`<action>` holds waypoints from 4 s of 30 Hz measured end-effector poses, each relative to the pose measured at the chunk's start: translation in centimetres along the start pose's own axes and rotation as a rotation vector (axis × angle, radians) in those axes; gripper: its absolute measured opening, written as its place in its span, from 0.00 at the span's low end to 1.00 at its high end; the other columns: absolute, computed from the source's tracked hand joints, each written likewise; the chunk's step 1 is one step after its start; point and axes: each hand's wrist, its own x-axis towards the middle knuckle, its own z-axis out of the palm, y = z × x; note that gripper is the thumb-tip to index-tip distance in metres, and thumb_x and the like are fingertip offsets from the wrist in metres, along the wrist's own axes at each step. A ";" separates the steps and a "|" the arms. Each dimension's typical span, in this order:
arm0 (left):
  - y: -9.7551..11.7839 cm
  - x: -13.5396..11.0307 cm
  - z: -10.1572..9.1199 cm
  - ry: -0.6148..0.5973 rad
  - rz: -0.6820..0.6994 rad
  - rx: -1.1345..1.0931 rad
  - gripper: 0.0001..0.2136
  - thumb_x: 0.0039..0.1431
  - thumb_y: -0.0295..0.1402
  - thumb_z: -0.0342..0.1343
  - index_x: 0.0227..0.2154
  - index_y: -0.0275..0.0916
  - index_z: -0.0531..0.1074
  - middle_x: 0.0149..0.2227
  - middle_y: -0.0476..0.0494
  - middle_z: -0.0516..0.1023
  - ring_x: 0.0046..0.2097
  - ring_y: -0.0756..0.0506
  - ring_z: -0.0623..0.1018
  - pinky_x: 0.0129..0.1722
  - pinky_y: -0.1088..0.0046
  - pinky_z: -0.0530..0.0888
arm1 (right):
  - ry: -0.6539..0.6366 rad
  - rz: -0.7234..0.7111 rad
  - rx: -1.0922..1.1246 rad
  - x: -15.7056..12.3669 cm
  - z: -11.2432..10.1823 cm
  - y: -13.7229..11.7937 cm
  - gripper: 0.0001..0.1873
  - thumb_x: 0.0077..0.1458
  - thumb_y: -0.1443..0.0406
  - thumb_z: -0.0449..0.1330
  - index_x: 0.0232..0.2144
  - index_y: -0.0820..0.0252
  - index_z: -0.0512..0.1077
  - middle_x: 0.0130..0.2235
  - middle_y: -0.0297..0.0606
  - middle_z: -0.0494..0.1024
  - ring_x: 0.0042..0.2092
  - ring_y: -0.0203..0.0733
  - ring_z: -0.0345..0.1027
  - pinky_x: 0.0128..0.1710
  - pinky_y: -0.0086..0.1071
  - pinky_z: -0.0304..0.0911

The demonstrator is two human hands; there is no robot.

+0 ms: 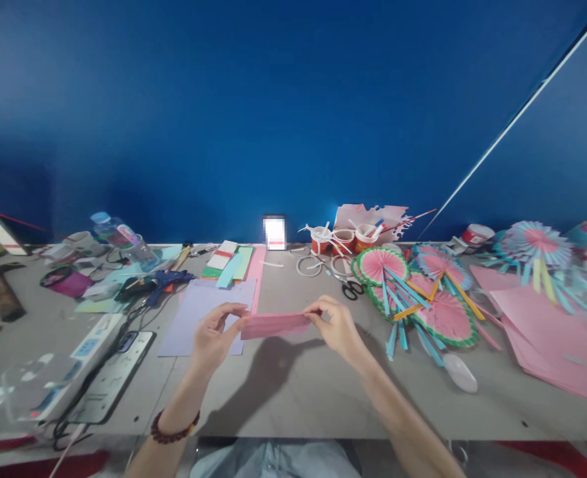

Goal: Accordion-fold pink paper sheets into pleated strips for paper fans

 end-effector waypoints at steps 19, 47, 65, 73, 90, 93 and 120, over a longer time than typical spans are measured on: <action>-2.0 1.4 0.8 0.027 -0.446 -0.246 0.14 0.36 0.32 0.67 0.30 0.35 0.77 0.24 0.48 0.76 0.28 0.51 0.75 0.31 0.75 0.73 | -0.226 0.307 0.090 0.4 1.5 2.5 0.08 0.46 0.60 0.61 0.26 0.59 0.76 0.27 0.36 0.80 0.30 0.40 0.71 0.32 0.32 0.65; -1.6 -2.9 5.1 -0.047 0.141 0.211 0.07 0.60 0.33 0.52 0.31 0.38 0.73 0.27 0.47 0.73 0.29 0.49 0.71 0.31 0.73 0.70 | 0.303 -0.145 -0.152 -1.8 4.4 -1.6 0.06 0.57 0.68 0.54 0.32 0.56 0.72 0.32 0.38 0.74 0.37 0.42 0.68 0.38 0.36 0.63; -3.3 -1.4 4.3 -0.085 -0.271 -0.135 0.09 0.50 0.37 0.60 0.30 0.36 0.75 0.28 0.46 0.77 0.28 0.49 0.75 0.32 0.73 0.73 | -0.047 -0.143 0.044 -2.5 6.1 -1.3 0.21 0.54 0.72 0.52 0.49 0.53 0.71 0.46 0.41 0.76 0.48 0.43 0.69 0.48 0.39 0.67; -2.3 -1.9 4.0 -0.072 0.072 0.275 0.06 0.56 0.27 0.50 0.31 0.39 0.72 0.29 0.48 0.74 0.32 0.50 0.74 0.32 0.75 0.69 | 0.171 -0.257 -0.188 -1.6 4.0 -1.8 0.12 0.56 0.71 0.52 0.41 0.57 0.72 0.39 0.40 0.77 0.43 0.42 0.70 0.44 0.37 0.67; -2.5 -0.8 2.0 -0.280 0.480 0.671 0.08 0.59 0.23 0.47 0.30 0.39 0.69 0.29 0.46 0.72 0.32 0.47 0.71 0.33 0.71 0.69 | -0.135 -0.314 -0.501 0.7 -0.5 2.5 0.15 0.58 0.69 0.50 0.42 0.55 0.73 0.43 0.41 0.77 0.44 0.42 0.72 0.45 0.37 0.70; -2.9 -0.6 1.8 -0.360 0.466 0.650 0.05 0.61 0.27 0.49 0.35 0.39 0.69 0.32 0.45 0.73 0.35 0.46 0.73 0.35 0.70 0.70 | -0.099 -0.301 -0.459 0.5 -0.3 2.8 0.12 0.59 0.68 0.51 0.36 0.56 0.75 0.38 0.40 0.78 0.40 0.41 0.73 0.41 0.35 0.70; -3.9 0.0 1.9 -0.352 0.500 0.722 0.08 0.62 0.26 0.49 0.32 0.39 0.72 0.29 0.46 0.74 0.33 0.47 0.73 0.33 0.70 0.68 | -0.082 -0.280 -0.462 0.1 0.4 2.7 0.12 0.60 0.66 0.52 0.33 0.57 0.75 0.35 0.39 0.75 0.38 0.41 0.71 0.38 0.33 0.67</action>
